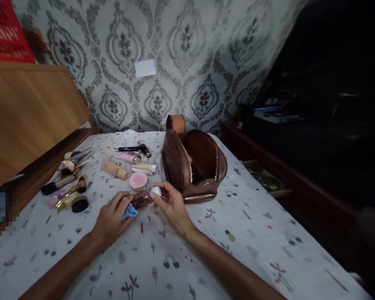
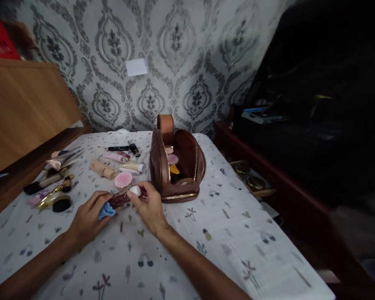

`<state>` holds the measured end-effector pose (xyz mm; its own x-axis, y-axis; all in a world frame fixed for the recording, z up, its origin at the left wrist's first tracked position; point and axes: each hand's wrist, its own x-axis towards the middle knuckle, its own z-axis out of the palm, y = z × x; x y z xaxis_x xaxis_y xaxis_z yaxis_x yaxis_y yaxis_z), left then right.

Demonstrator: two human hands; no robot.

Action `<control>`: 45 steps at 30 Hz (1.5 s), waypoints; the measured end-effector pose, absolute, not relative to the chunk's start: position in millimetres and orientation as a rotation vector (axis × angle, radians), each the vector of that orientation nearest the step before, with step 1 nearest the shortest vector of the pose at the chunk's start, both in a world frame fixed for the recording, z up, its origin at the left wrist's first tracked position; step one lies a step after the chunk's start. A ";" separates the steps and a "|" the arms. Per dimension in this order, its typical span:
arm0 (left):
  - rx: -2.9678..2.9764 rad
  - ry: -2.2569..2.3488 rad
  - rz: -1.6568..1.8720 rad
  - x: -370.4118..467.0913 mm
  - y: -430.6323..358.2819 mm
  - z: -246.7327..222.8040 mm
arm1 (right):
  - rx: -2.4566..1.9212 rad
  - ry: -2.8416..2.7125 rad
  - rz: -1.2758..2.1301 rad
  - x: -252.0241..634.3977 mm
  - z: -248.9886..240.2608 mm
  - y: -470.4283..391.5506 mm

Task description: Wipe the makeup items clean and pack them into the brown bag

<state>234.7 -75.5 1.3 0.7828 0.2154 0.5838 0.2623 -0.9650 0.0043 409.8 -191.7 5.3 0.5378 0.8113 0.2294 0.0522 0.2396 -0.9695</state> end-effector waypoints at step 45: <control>-2.734 0.055 0.199 490.4 -88.4 186.6 | -2.193 -1.819 -0.342 609.6 147.8 -228.2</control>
